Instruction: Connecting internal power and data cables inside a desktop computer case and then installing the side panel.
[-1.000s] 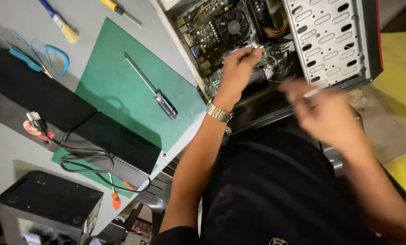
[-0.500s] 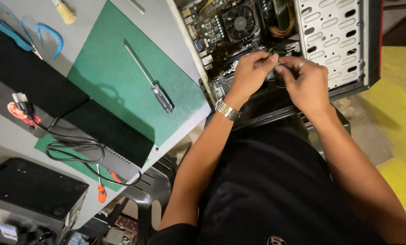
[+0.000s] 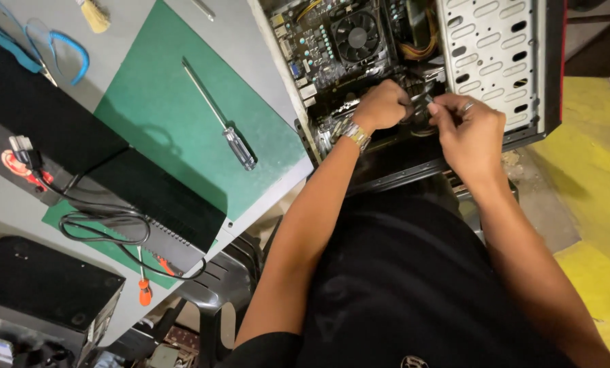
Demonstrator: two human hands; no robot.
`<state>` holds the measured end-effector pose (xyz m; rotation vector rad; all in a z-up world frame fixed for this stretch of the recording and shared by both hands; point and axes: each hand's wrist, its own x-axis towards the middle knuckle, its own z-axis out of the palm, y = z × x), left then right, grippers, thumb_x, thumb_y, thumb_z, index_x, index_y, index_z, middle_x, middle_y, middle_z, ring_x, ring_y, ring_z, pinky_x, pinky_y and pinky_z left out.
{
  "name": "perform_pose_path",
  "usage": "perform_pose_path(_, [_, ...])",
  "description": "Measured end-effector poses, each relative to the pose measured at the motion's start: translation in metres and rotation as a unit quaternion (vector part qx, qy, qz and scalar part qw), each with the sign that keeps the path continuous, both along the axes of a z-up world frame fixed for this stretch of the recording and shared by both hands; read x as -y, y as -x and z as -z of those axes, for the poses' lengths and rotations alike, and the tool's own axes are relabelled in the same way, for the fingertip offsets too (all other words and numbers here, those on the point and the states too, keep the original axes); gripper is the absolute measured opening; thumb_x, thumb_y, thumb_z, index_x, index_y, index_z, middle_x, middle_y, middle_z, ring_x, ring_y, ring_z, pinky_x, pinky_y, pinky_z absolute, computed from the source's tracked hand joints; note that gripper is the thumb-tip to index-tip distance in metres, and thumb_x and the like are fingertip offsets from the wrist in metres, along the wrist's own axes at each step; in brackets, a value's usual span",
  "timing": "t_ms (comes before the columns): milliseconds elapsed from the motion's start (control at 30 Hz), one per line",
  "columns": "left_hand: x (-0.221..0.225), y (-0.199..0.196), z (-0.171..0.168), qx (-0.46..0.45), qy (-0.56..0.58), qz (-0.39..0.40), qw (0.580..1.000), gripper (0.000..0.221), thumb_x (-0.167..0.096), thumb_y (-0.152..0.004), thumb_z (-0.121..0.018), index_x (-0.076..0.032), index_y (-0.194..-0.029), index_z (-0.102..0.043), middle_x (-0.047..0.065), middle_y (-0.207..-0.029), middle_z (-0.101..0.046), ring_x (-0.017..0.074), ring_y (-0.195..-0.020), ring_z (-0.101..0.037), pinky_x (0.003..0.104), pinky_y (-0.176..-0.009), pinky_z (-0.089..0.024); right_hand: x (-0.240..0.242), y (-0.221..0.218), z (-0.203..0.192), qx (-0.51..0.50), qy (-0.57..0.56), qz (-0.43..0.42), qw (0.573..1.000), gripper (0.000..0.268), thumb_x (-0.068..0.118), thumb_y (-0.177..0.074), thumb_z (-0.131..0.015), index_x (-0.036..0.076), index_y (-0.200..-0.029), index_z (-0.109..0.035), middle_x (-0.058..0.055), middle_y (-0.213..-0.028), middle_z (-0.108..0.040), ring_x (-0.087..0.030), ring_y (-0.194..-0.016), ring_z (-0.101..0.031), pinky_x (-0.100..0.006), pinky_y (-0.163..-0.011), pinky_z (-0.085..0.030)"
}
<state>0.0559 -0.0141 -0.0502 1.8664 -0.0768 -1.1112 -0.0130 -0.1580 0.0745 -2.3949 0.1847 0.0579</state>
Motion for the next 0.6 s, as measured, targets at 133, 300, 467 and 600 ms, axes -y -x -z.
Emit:
perform_pose_path(133, [-0.005,0.001,-0.017,-0.175,0.069,-0.181,0.965,0.037,-0.021,-0.075,-0.081,-0.003,-0.107,-0.077,0.024,-0.090,-0.077,0.0358,-0.081,-0.079,0.043,-0.071,-0.068,0.000,0.010,-0.001,-0.058,0.094,-0.031,0.993,0.007,0.010,-0.098,-0.081,0.004,-0.101,-0.080,-0.013,-0.074,-0.073,-0.038,-0.080,-0.073,-0.049,-0.069,-0.057])
perform_pose_path(300, [-0.005,0.025,-0.052,-0.061,-0.047,-0.228,0.971,0.025,-0.028,-0.091,-0.065,-0.011,-0.108,-0.071,0.020,-0.090,-0.075,0.0380,-0.083,-0.074,0.049,-0.069,-0.062,0.002,0.031,0.024,-0.064,0.219,-0.096,0.969,0.009,0.016,-0.098,-0.077,0.008,-0.100,-0.081,-0.008,-0.082,-0.074,-0.033,-0.076,-0.075,-0.044,-0.068,-0.061])
perform_pose_path(467, [-0.003,0.031,-0.063,0.115,-0.075,-0.154,0.979,0.024,-0.032,-0.109,-0.042,-0.016,-0.119,-0.056,0.024,-0.107,-0.074,0.0473,-0.103,-0.072,0.059,-0.091,-0.058,0.005,0.025,0.018,-0.019,0.161,-0.088,0.983,0.006,0.009,-0.104,-0.078,0.004,-0.104,-0.081,-0.009,-0.082,-0.072,-0.033,-0.075,-0.074,-0.038,-0.066,-0.060])
perform_pose_path(600, [0.004,0.028,0.002,0.087,-0.043,-0.177,0.979,0.012,-0.029,-0.096,-0.065,-0.024,-0.106,-0.068,0.011,-0.106,-0.077,0.0391,-0.105,-0.073,0.053,-0.091,-0.060,0.009,0.025,0.013,-0.025,0.066,-0.054,0.996,0.005,0.004,-0.103,-0.078,-0.001,-0.105,-0.080,-0.012,-0.080,-0.072,-0.031,-0.076,-0.074,-0.037,-0.065,-0.059])
